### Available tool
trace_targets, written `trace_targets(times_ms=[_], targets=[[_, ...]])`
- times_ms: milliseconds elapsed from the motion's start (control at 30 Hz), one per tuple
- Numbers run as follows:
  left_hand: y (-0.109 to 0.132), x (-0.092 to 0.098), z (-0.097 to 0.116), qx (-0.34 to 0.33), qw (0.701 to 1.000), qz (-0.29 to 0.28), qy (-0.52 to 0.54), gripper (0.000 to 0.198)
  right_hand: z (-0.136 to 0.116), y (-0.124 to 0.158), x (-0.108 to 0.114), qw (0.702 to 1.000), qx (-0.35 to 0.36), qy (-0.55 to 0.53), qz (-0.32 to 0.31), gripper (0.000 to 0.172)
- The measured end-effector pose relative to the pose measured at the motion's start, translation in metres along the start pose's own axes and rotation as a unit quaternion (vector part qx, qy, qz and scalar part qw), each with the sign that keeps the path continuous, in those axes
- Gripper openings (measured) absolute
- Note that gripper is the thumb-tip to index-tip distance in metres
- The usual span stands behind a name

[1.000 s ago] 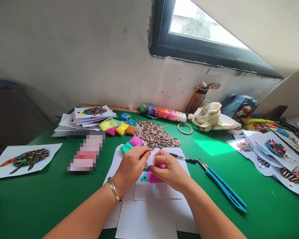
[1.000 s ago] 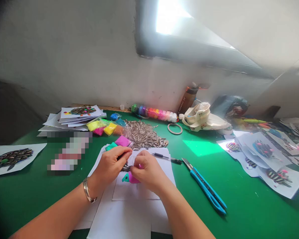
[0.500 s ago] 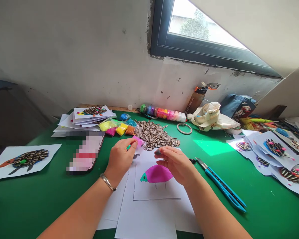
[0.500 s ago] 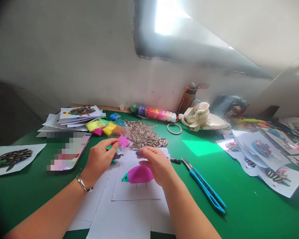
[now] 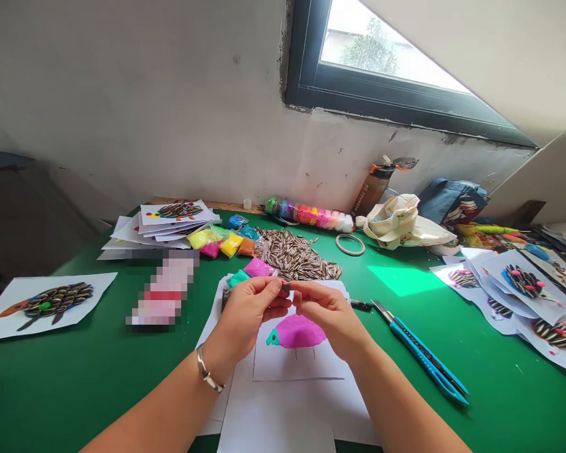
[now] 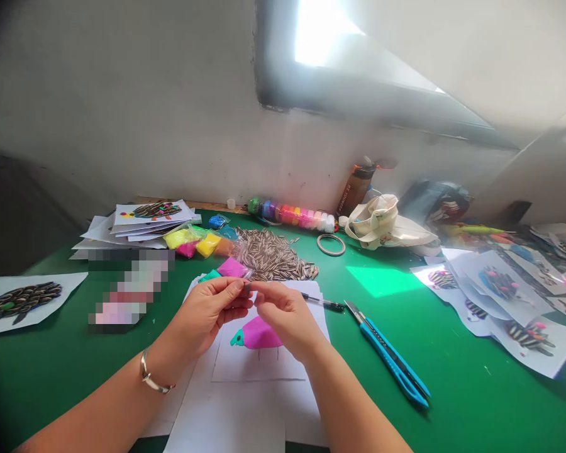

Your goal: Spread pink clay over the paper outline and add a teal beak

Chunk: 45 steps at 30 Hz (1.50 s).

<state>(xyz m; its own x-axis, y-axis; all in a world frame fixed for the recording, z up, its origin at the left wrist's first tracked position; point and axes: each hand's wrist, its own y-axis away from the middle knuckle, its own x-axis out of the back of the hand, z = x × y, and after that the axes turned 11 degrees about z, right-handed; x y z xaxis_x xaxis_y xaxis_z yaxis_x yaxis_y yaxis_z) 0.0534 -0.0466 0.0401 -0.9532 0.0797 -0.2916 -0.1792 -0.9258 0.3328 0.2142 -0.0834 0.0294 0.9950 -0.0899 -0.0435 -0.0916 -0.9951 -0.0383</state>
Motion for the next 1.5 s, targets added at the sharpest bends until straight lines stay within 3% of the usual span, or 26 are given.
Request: trace_targets(times_ms=[100,200,367,467,567,700,800,1000,1200,1267,1333,1433,1500], targets=[[-0.001,0.001,-0.001,0.010,0.999,-0.011,0.038,0.035,0.008,0.001,-0.004,0.975,0.151,0.163,0.019,0.052],[-0.003,0.002,-0.001,0.009,0.998,-0.019,0.064,0.030,0.014,0.002,-0.007,0.932,0.250,0.264,0.017,0.057],[-0.003,0.002,-0.001,0.008,0.996,-0.039,0.081,0.025,0.015,0.004,-0.009,0.861,0.343,0.374,0.033,0.054],[-0.003,0.003,-0.001,0.009,0.997,-0.036,0.069,0.027,0.013,0.004,-0.008,0.841,0.373,0.388,0.054,0.048],[-0.003,0.004,-0.001,0.013,0.998,-0.030,0.052,0.030,0.010,0.003,-0.009,0.872,0.361,0.323,0.066,0.043],[-0.006,0.005,-0.001,0.016,0.999,-0.020,0.035,0.032,0.006,0.002,-0.008,0.936,0.277,0.204,0.075,0.034],[-0.007,0.006,-0.002,0.020,0.999,-0.021,0.029,0.030,0.005,0.002,-0.008,0.955,0.227,0.164,0.095,0.025],[-0.008,0.008,-0.004,0.041,0.998,-0.045,0.019,0.033,0.010,0.001,-0.007,0.939,0.256,0.208,0.097,0.026],[-0.009,0.006,-0.004,0.050,0.998,-0.043,0.025,0.035,0.010,0.003,-0.005,0.836,0.394,0.377,0.063,0.041],[-0.010,0.006,-0.003,0.053,0.997,-0.039,0.029,0.035,0.008,0.004,-0.005,0.820,0.413,0.392,0.061,0.041],[-0.010,0.007,-0.002,0.059,0.997,-0.039,0.032,0.034,0.007,0.004,-0.005,0.842,0.398,0.359,0.059,0.040],[-0.009,0.007,-0.001,0.068,0.996,-0.038,0.036,0.031,0.007,0.002,-0.004,0.900,0.337,0.266,0.077,0.036],[-0.008,0.007,0.000,0.074,0.996,-0.037,0.038,0.028,0.008,0.001,-0.004,0.919,0.307,0.229,0.096,0.031]])
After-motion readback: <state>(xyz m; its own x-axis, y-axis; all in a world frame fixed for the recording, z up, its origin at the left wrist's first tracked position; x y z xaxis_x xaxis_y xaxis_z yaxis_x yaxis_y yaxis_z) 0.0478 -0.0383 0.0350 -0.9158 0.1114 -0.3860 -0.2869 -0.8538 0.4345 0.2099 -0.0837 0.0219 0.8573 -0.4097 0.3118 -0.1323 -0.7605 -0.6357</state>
